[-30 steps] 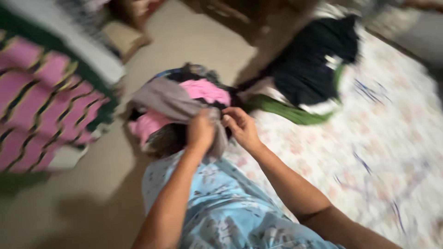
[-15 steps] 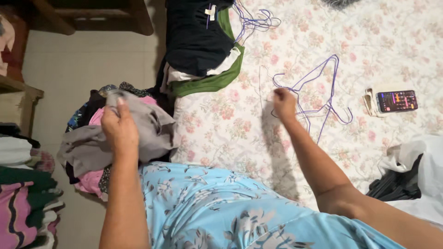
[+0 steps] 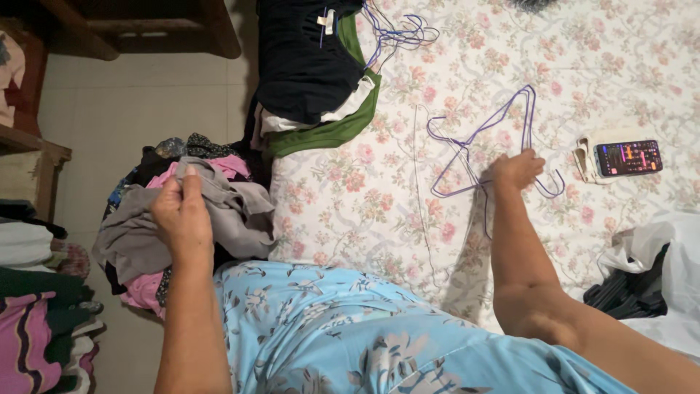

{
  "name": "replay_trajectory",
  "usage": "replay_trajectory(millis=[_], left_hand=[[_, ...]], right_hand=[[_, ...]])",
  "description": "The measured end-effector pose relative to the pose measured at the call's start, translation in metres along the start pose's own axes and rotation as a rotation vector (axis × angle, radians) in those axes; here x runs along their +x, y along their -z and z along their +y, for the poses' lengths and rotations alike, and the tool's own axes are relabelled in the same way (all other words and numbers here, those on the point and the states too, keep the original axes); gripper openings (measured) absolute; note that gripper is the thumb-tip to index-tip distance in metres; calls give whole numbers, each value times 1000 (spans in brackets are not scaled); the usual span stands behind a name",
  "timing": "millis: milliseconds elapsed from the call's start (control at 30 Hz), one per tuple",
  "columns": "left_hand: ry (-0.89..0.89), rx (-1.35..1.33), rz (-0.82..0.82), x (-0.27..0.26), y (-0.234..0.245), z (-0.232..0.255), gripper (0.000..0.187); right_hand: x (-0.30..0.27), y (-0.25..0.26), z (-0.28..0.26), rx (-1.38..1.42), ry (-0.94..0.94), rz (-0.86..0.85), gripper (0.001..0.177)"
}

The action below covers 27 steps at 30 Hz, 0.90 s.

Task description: The person picks up clothes from a pile on the bed, places them on hangers, and hangs them on a nearby rack. The person handles a black top, a gray shirt, and a pink top, placing each on a hanger and arranging them on the rack.

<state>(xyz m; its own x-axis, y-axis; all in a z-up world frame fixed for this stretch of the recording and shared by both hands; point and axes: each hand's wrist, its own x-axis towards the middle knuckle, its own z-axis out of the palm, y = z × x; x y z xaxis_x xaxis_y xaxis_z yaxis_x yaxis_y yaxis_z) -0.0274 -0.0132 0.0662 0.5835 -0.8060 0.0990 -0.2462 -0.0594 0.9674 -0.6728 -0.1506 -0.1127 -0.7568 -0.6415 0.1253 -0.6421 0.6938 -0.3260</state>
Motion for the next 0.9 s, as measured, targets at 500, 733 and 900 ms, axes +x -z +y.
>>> replay_trajectory(millis=[500, 733, 900], left_hand=[[34, 167, -162, -21, -49, 24, 34], [-46, 382, -156, -22, -28, 26, 38], [-400, 469, 42, -6, -16, 0, 31]], right_hand=[[-69, -50, -52, 392, 693, -148, 33], [-42, -47, -62, 726, 538, -21, 46], [-17, -12, -64, 1185, -312, -479, 40]])
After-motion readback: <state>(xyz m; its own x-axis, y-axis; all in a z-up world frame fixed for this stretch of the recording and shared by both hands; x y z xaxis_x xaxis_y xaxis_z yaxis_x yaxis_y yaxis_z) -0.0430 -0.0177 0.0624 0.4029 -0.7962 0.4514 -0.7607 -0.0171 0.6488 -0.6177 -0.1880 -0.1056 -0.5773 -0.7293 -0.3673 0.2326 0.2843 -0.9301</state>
